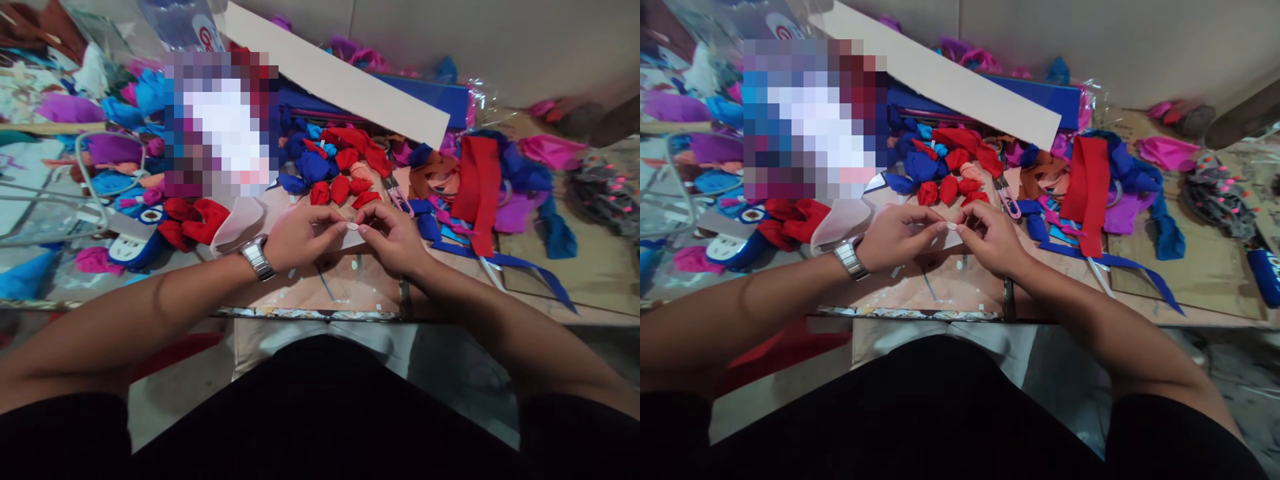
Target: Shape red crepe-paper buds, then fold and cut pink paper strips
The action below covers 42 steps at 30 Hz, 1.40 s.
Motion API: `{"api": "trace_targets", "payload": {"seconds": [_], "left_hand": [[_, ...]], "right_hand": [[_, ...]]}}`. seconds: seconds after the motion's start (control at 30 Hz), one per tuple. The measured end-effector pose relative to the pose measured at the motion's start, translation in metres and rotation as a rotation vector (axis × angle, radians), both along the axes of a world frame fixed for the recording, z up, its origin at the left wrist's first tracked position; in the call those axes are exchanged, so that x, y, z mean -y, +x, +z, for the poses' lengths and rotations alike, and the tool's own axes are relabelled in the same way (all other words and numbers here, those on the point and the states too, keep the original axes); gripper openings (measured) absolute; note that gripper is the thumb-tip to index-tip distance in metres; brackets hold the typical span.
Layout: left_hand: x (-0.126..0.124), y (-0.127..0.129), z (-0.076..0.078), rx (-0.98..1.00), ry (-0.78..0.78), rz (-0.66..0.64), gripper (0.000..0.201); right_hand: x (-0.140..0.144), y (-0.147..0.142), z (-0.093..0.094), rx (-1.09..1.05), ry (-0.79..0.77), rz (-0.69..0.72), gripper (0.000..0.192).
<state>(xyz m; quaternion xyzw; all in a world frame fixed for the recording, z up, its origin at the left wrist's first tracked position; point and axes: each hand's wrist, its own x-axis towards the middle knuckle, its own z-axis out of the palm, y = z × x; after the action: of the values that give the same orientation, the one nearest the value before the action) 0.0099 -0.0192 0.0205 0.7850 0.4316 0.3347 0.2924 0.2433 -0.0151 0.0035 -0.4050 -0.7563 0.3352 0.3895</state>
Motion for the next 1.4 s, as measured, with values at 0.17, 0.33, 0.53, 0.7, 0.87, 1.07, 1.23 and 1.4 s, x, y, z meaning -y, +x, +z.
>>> {"api": "trace_targets", "payload": {"seconds": [0.17,0.33,0.53,0.7,0.87,1.07,1.23,1.4], "left_hand": [[0.0008,0.0023,0.0021,0.025,-0.028,-0.02,0.03],[-0.0012,0.0024,-0.001,0.039,-0.113,-0.07,0.032],[-0.0053,0.0001,-0.0045,0.033,-0.153,-0.065,0.028],[-0.0055,0.0,-0.0031,0.077,-0.15,-0.101,0.023],[-0.0034,0.0005,0.0,0.096,-0.151,-0.102,0.026],[-0.0039,-0.0001,-0.0009,0.097,-0.127,-0.067,0.025],[-0.0045,0.0007,-0.0011,0.1,-0.128,-0.073,0.026],[-0.0032,0.0012,0.0003,0.106,-0.119,-0.071,0.027]], "right_hand": [[0.0038,-0.002,0.0013,0.038,0.014,-0.021,0.021],[0.0031,-0.0037,0.0024,0.048,0.123,-0.057,0.013],[0.0027,-0.0027,0.0031,0.09,0.241,-0.014,0.006],[0.0019,-0.0021,0.0046,0.084,0.277,0.027,0.005],[0.0022,-0.0021,0.0057,0.087,0.319,0.054,0.007],[0.0032,-0.0017,0.0058,0.121,0.323,0.028,0.006],[0.0033,-0.0024,0.0057,0.135,0.341,0.015,0.008],[0.0022,-0.0027,0.0055,0.146,0.397,0.002,0.005]]}}
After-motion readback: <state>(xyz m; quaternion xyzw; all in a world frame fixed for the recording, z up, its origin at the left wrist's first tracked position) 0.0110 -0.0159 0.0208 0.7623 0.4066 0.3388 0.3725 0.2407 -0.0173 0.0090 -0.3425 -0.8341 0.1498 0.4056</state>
